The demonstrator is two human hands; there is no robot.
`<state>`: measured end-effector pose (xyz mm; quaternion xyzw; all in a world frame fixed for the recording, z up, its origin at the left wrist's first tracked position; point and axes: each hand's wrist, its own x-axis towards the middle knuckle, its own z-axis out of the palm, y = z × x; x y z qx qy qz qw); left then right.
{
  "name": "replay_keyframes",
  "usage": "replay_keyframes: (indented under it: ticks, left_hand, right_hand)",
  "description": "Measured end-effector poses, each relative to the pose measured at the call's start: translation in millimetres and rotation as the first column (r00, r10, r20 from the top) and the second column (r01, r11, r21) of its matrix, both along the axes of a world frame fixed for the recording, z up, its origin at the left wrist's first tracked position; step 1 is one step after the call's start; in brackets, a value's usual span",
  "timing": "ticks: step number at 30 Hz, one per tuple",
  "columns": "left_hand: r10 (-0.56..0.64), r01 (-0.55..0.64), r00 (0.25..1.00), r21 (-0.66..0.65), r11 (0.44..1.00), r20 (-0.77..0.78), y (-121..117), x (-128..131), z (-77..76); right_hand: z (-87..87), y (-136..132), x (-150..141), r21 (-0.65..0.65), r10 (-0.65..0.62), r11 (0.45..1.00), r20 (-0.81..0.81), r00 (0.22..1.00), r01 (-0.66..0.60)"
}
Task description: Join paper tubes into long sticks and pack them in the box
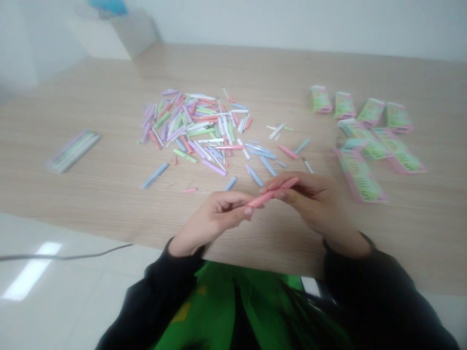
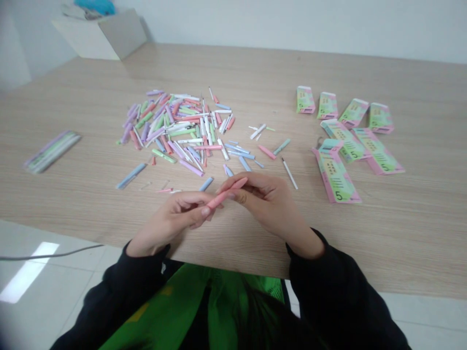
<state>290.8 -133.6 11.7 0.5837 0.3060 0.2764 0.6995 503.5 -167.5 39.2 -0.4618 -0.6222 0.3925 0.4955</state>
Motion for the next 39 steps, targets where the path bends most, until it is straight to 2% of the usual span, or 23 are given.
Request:
replay_keyframes:
  ticks: [3,6,9,12,16,19,23,25,27,31,32,36,39]
  left_hand:
    - [0.064,-0.063,0.998,0.024,0.998,-0.022,-2.1,2.4,0.5]
    - [0.027,-0.027,1.0,-0.02,0.999,0.0,-2.5,1.6,-1.1]
    - [0.025,-0.025,1.0,-0.007,1.0,-0.013,1.0,0.0,-3.7]
    - [0.044,-0.044,0.999,0.019,0.999,-0.022,5.2,1.3,-4.6]
    - [0.122,-0.125,0.991,0.05,0.991,0.05,4.6,7.1,-3.8]
    - [0.053,-0.052,0.998,-0.011,0.999,0.043,1.8,7.6,-3.4]
    - [-0.156,0.157,0.988,-0.133,0.979,0.019,2.6,-0.2,-4.2]
    - [-0.238,0.238,0.971,-0.146,0.96,0.016,4.6,-3.7,-4.9]
    - [-0.233,0.233,0.972,-0.102,0.967,0.005,6.2,-4.7,-5.4]
    - [-0.088,0.087,0.994,-0.015,0.996,-0.071,6.3,-2.2,-6.0]
    - [-0.099,0.097,0.993,-0.032,0.995,-0.059,6.1,-2.2,-6.5]
    - [-0.279,0.278,0.96,-0.157,0.948,0.017,6.4,-7.8,-11.0]
    - [-0.201,0.198,0.979,-0.108,0.974,-0.018,7.1,-10.9,-13.1]
  right_hand:
    - [-2.6,-0.6,-1.1,-0.003,-0.025,1.0,0.015,1.0,0.025]
    - [-4.0,0.0,-1.5,-0.016,-0.024,1.0,0.007,1.0,0.024]
    - [-5.5,0.4,-2.8,-0.02,-0.012,1.0,-0.004,1.0,0.012]
    - [-8.0,-0.5,-5.9,0.033,-0.014,0.999,-0.05,0.999,0.016]
    - [-9.1,-1.6,-9.8,0.09,-0.064,0.993,-0.081,0.995,0.071]
    - [-8.3,-1.0,-10.9,0.074,-0.05,0.996,-0.086,0.995,0.057]
    - [-8.8,0.1,-11.5,0.053,-0.006,0.999,-0.098,0.995,0.012]
    - [-9.1,0.0,-11.2,0.049,0.013,0.999,-0.1,0.995,-0.008]
    - [-9.4,-0.3,-10.4,0.042,0.022,0.999,-0.103,0.994,-0.018]
    - [-12.2,0.5,-9.1,0.058,0.007,0.998,-0.101,0.995,-0.001]
    - [-13.7,0.9,-9.4,0.062,0.007,0.998,-0.102,0.995,0.0]
    - [-20.5,1.2,-12.5,0.058,0.03,0.998,-0.113,0.993,-0.024]
    - [-22.5,-0.4,-15.2,0.061,0.035,0.998,-0.108,0.994,-0.028]
